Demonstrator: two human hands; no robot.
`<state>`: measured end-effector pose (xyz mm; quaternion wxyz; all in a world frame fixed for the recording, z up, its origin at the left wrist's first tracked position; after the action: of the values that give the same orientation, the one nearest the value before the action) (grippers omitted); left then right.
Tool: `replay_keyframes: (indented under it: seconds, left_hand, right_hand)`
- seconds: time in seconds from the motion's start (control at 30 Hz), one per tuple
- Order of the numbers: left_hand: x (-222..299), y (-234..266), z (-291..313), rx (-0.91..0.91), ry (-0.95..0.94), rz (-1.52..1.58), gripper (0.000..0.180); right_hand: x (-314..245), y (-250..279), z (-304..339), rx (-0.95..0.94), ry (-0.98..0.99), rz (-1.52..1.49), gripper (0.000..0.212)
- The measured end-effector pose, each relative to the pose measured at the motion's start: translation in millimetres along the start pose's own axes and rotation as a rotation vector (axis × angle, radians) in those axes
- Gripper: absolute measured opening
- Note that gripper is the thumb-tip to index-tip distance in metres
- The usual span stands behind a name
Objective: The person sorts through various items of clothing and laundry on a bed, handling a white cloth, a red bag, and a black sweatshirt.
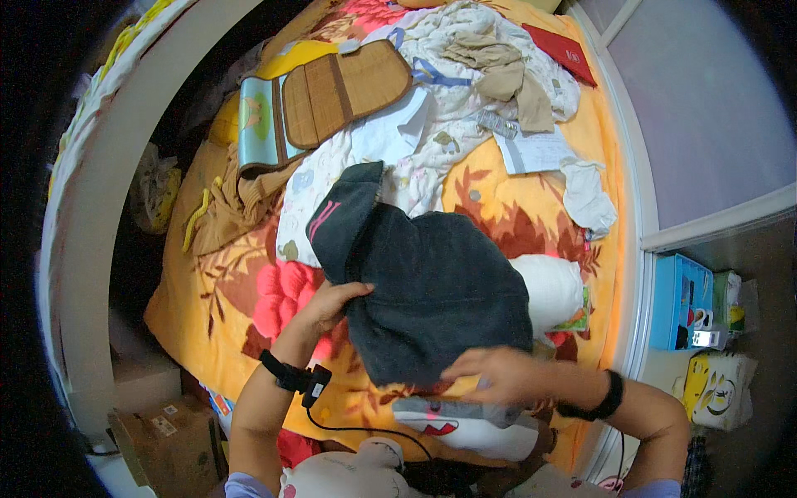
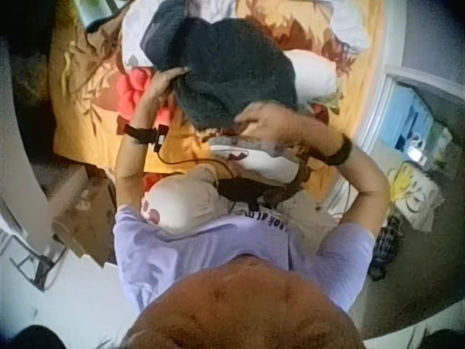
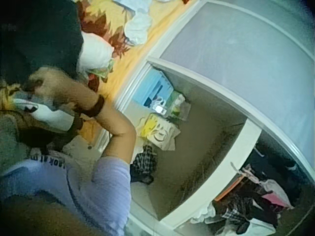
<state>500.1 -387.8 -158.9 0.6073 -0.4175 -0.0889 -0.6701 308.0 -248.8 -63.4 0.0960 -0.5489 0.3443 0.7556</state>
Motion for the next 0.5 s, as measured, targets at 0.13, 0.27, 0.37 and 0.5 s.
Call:
replay_keyframes:
  seconds: [0.13, 0.27, 0.37, 0.5]
  left_hand:
    - [-0.4, 26.6, 29.6, 0.054, 0.007, 0.185, 0.036]
    - [0.2, 41.9, 28.9, 0.032, -0.034, 0.198, 0.037]
    - [8.7, 43.0, 22.3, 0.242, -0.228, -0.001, 0.041]
    - [34.3, 73.8, 45.6, 0.427, -0.582, -0.107, 0.042]
  right_hand:
    - [19.2, 126.6, 37.8, 0.536, -0.558, -0.323, 0.024]
    - [68.3, 216.9, 120.3, 1.1, -0.46, -0.595, 0.037]
    - [83.6, 241.7, 154.4, 1.186, -0.695, 1.086, 0.041]
    - [84.9, 167.6, 35.6, 0.826, -0.474, 0.236, 0.042]
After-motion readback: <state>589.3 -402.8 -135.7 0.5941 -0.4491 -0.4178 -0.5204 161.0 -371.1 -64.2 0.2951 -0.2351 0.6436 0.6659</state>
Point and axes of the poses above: each hand's wrist, its own z-axis away from the middle knuckle, its own y-axis out of the back of the hand, x = y × z, the point moved 7 cm from there along -z, towards the middle knuckle, and after that the axes turned 2 degrees about y, right-handed, at the moved point
